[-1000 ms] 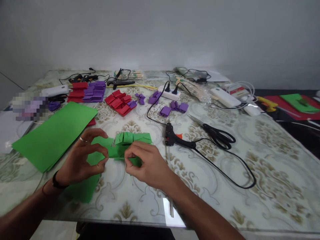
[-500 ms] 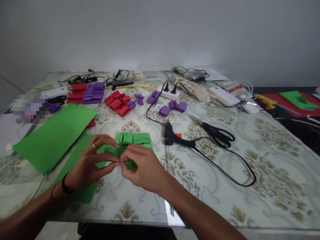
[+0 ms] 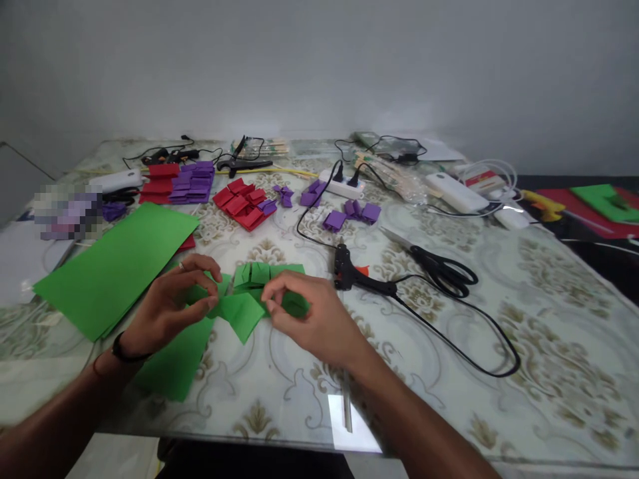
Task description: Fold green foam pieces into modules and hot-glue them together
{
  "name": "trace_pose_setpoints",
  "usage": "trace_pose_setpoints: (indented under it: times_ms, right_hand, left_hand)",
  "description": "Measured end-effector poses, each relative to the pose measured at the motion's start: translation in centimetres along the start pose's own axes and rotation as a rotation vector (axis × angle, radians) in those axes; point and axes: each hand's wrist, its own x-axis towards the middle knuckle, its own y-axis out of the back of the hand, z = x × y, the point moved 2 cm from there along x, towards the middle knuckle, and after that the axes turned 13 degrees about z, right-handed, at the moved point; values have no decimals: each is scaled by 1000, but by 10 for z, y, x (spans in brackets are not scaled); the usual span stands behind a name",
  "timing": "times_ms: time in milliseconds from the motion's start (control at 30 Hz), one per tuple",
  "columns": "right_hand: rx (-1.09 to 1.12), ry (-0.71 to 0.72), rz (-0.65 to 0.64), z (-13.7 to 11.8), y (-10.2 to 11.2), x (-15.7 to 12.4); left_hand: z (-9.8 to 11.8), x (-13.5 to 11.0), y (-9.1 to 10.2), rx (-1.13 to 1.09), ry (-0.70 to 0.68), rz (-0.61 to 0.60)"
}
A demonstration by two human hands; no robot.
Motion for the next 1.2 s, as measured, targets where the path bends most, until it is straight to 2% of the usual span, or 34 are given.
trace_pose_setpoints:
  times_ms: [67,167,300,400,533,600,733,867,1067,1200]
  right_hand:
    - [7,89,35,0,1,0]
    - [-29,205,10,-1,-5,-3]
    - [-58,257,-14,-1,-13,-7]
    - [-60,249,14,1,-14,-7]
    - [-72,188,115,4,-12,-6]
    - [-81,144,148,5,-11,-5]
    - [-51,-31,149,8,-11,-4]
    - [9,-210,118,16,-15,-5]
    - [212,-347,93,23,-24,-8]
    - [255,-351,85,23,-28,-10]
  left_hand:
    - [-4,0,-2,-87,122,-12]
    - [-6,-2,-8,-159,227,-67]
    - [-5,-6,-14,-147,284,-159]
    - [-5,-7,-14,-108,274,-166]
    - [-9,-9,-12,-110,142,-120]
    - [-12,-11,-12,-100,117,-103]
    - [-20,-15,-14,-137,259,-65]
    - [-22,-16,-15,-271,374,-95]
    - [-18,-15,-19,-387,466,-130]
    - [-15,-13,-19,-359,475,-86]
